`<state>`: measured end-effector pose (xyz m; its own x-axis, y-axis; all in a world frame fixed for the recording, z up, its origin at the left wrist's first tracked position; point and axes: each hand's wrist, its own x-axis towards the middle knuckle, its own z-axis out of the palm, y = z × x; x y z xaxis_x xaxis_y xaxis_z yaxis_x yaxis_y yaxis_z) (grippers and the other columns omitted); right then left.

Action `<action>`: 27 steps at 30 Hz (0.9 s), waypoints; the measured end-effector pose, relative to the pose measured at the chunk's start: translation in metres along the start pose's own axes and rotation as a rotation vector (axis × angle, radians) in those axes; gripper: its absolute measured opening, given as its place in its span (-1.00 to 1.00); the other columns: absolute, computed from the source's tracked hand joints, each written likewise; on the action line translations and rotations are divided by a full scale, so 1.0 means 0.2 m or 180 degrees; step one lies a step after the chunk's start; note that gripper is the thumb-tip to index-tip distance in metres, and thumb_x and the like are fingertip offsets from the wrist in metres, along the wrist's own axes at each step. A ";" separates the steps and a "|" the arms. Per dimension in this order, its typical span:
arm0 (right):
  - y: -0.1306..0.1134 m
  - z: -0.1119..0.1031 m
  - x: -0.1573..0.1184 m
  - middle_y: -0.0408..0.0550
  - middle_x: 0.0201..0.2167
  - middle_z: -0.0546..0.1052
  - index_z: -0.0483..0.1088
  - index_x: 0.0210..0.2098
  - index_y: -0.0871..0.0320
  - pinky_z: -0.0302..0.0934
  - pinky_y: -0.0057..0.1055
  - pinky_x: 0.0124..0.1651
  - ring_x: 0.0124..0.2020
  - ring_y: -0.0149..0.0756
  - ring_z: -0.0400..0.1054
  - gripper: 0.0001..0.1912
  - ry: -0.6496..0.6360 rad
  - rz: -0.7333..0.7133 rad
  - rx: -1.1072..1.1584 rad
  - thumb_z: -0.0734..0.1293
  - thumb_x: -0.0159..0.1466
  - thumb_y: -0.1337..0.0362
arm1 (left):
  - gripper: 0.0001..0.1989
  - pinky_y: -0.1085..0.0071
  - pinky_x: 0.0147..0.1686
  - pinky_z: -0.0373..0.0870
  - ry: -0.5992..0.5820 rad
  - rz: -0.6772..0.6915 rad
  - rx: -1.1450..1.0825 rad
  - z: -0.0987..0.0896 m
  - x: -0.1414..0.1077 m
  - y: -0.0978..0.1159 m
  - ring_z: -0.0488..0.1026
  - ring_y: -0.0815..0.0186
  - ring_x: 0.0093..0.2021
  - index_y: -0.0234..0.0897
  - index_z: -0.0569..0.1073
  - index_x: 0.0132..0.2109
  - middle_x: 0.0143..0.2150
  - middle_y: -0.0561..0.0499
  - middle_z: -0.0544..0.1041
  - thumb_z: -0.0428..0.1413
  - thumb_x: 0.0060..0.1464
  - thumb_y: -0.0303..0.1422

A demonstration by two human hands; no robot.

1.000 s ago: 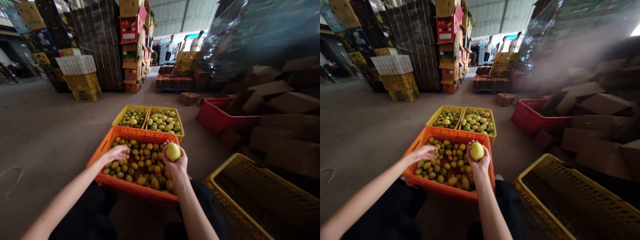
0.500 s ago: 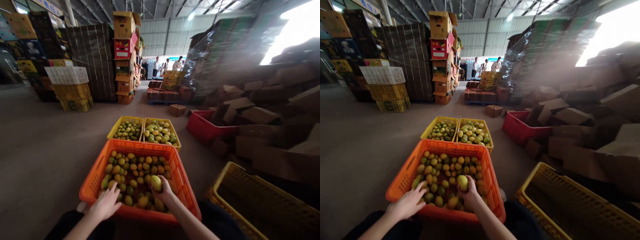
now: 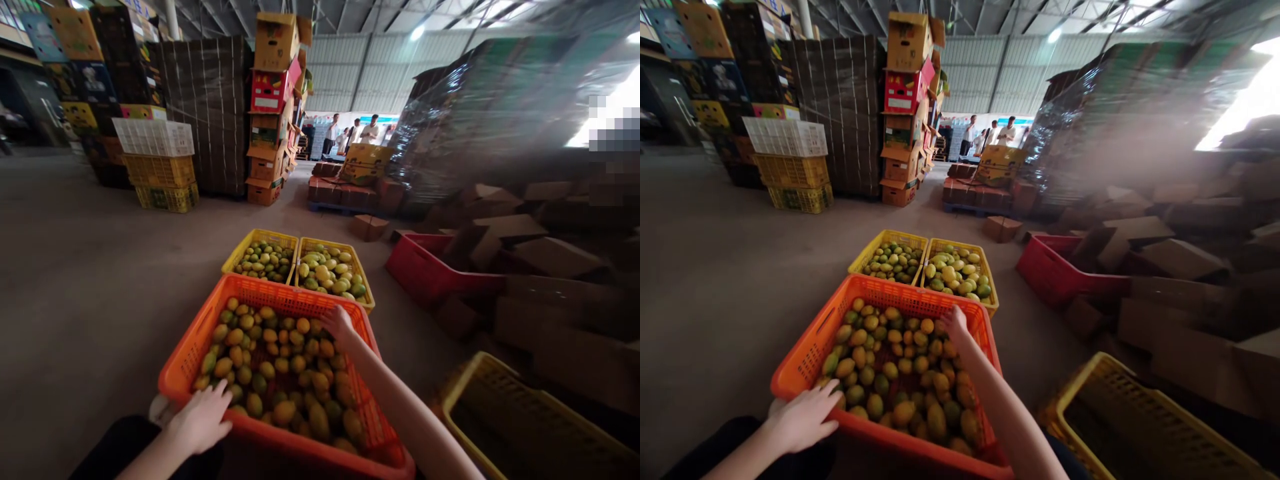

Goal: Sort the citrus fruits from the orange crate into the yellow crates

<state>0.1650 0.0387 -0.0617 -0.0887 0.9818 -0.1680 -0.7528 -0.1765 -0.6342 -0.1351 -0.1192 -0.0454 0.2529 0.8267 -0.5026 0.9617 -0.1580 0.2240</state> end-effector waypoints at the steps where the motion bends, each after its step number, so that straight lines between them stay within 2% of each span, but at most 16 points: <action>1: 0.04 -0.03 -0.04 -0.24 -0.66 0.44 0.25 -0.49 0.10 0.29 -0.51 -0.62 -0.71 -0.41 0.38 -0.85 0.0141 0.0118 -0.0147 0.23 0.16 0.44 | -0.48 -0.03 0.09 0.22 -0.0012 0.0062 0.0070 0.00 0.00 0.01 0.29 -0.12 0.17 -0.36 0.38 0.15 0.26 -0.32 0.23 -0.04 0.04 -0.33; 4: 0.10 -0.11 -0.17 -0.12 -0.61 0.49 0.27 -0.49 0.14 0.35 -0.41 -0.51 -0.61 -0.31 0.46 -0.87 0.0645 0.0526 -0.0835 0.21 0.15 0.45 | -0.52 0.01 0.02 0.29 -0.0054 0.0352 0.0224 0.01 0.00 0.03 0.40 -0.10 0.06 -0.43 0.43 0.07 0.08 -0.36 0.43 -0.08 0.08 -0.30; 7: 0.08 -0.14 -0.24 -0.04 -0.55 0.53 0.30 -0.47 0.17 0.39 -0.31 -0.39 -0.55 -0.27 0.49 -0.90 0.0977 0.0772 -0.1271 0.22 0.15 0.44 | -0.54 0.06 0.01 0.32 -0.0227 0.0435 0.0287 0.02 0.01 0.05 0.42 -0.07 0.03 -0.40 0.43 0.06 0.03 -0.31 0.46 -0.08 0.08 -0.27; 11: 0.00 -0.13 -0.30 -0.01 -0.47 0.56 0.37 -0.40 0.19 0.39 -0.28 -0.27 -0.47 -0.25 0.50 -0.91 0.0967 0.0806 -0.1178 0.24 0.13 0.42 | -0.41 0.20 0.01 0.35 -0.0571 0.0449 0.0105 -0.04 0.07 0.06 0.41 0.02 0.06 -0.25 0.33 0.17 0.12 -0.19 0.41 0.07 -0.06 -0.24; 13: -0.03 -0.11 -0.34 -0.01 -0.45 0.57 0.39 -0.41 0.17 0.38 -0.30 -0.28 -0.45 -0.24 0.50 -0.89 0.0918 0.0810 -0.1112 0.23 0.12 0.43 | -0.34 0.26 -0.01 0.36 -0.0700 0.0472 0.0037 -0.08 0.13 0.07 0.42 0.07 0.05 -0.17 0.29 0.20 0.12 -0.13 0.43 0.12 -0.12 -0.28; 17: -0.07 -0.06 -0.40 -0.07 -0.50 0.57 0.38 -0.47 0.12 0.35 -0.36 -0.36 -0.46 -0.29 0.47 -0.83 0.0933 0.0909 -0.0661 0.20 0.05 0.47 | -0.33 0.29 0.01 0.33 -0.0761 0.0488 -0.0015 -0.11 0.31 0.08 0.38 0.09 0.09 -0.22 0.28 0.20 0.13 -0.13 0.43 0.13 -0.14 -0.35; 19: -0.08 -0.04 -0.42 -0.07 -0.53 0.55 0.36 -0.48 0.12 0.34 -0.41 -0.39 -0.48 -0.32 0.45 -0.81 0.1090 0.0966 -0.0349 0.19 0.02 0.49 | -0.32 0.27 -0.02 0.35 -0.0841 0.0416 -0.0017 -0.09 0.41 0.11 0.40 0.06 0.07 -0.26 0.29 0.19 0.12 -0.17 0.43 0.15 -0.16 -0.35; 22: -0.11 0.01 -0.43 -0.04 -0.55 0.52 0.35 -0.47 0.16 0.31 -0.45 -0.45 -0.52 -0.34 0.42 -0.82 0.1241 0.1000 0.0006 0.18 0.01 0.50 | -0.32 0.28 -0.08 0.38 -0.1000 0.0339 -0.0037 -0.02 0.57 0.15 0.44 0.08 0.00 -0.20 0.36 0.14 0.07 -0.12 0.47 0.19 -0.24 -0.37; 27: -0.16 0.07 -0.50 -0.05 -0.56 0.51 0.36 -0.45 0.17 0.29 -0.48 -0.47 -0.53 -0.36 0.38 -0.82 0.1131 0.0922 0.0386 0.20 -0.01 0.49 | -0.64 0.36 -0.13 0.39 -0.0906 0.0224 -0.0228 0.17 0.81 0.20 0.49 0.17 -0.12 -0.17 0.53 -0.17 -0.14 0.00 0.58 0.18 -0.24 -0.40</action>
<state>0.1897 -0.0523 -0.0141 -0.0936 0.8048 -0.5862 -0.8026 -0.4093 -0.4339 -0.0520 -0.0095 -0.1455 0.3478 0.6289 -0.6953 0.9334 -0.1626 0.3199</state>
